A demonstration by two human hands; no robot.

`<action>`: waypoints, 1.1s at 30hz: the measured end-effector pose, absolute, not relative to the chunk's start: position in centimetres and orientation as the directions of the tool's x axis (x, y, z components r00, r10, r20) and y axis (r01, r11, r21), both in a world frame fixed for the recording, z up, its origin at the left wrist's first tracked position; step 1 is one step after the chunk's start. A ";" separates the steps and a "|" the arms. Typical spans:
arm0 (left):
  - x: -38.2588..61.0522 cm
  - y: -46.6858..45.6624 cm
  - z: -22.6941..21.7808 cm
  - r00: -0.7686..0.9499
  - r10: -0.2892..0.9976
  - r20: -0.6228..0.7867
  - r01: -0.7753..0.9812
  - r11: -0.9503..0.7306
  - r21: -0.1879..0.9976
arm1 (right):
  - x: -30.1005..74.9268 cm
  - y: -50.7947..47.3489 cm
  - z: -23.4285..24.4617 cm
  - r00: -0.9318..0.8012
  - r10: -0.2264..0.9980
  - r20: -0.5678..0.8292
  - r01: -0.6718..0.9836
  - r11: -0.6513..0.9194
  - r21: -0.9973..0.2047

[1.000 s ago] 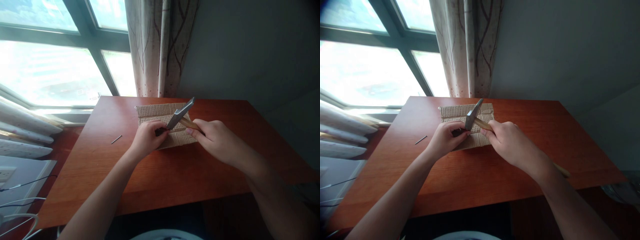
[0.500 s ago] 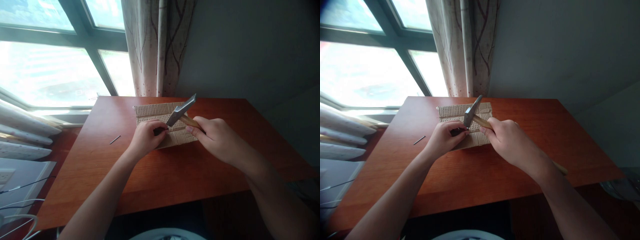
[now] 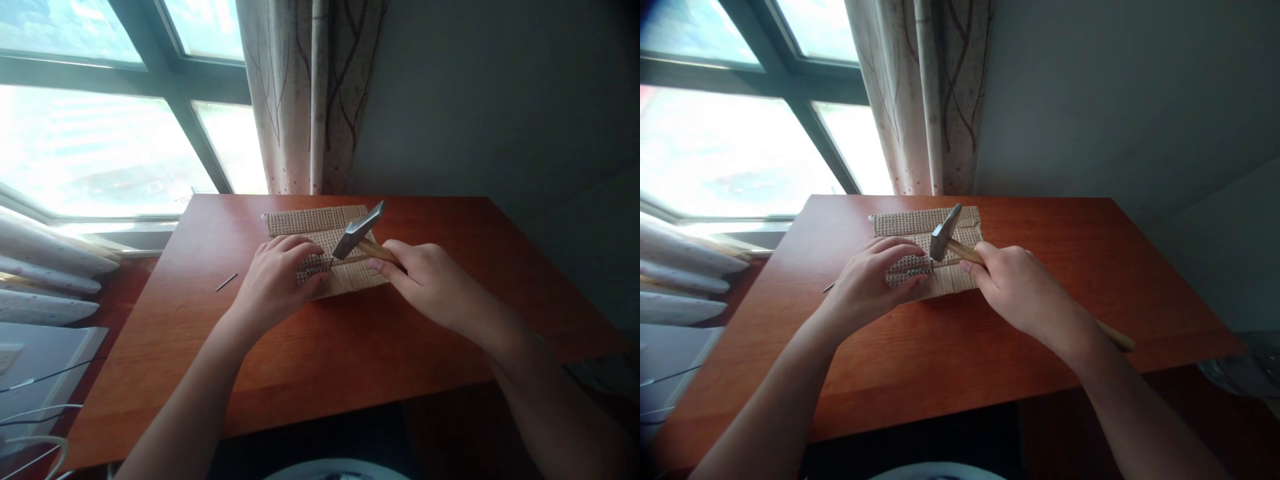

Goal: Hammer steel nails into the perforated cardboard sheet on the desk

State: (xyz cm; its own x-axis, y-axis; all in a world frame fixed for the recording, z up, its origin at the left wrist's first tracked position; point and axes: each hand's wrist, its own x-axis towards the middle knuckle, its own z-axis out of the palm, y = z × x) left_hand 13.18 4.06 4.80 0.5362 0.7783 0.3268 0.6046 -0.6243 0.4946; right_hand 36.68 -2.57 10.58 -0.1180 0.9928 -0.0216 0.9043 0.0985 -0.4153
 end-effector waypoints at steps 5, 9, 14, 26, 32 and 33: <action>12.1 3.5 4.1 0.545 0.786 0.293 0.671 -0.618 0.410 | 36.8 -2.3 11.4 -0.117 0.993 0.014 0.903 0.112 -0.414; 12.0 3.7 3.6 0.531 0.794 0.296 0.666 -0.607 0.434 | 36.4 -1.9 12.2 -0.130 0.991 0.031 0.899 0.131 -0.418; 12.0 3.9 3.2 0.514 0.802 0.304 0.642 -0.594 0.485 | 36.0 -1.7 11.7 -0.156 0.985 -0.079 0.934 0.121 -0.336; 11.9 3.8 2.9 0.500 0.807 0.314 0.616 -0.586 0.526 | 35.9 -1.8 11.0 -0.142 0.983 -0.114 0.962 0.110 -0.251; 11.9 3.8 2.8 0.504 0.808 0.306 0.611 -0.584 0.535 | 35.8 -2.1 10.8 -0.133 0.986 -0.103 0.956 0.100 -0.275; 11.9 3.8 2.8 0.504 0.807 0.306 0.610 -0.584 0.536 | 35.8 -2.1 10.7 -0.139 0.984 -0.114 0.957 0.104 -0.271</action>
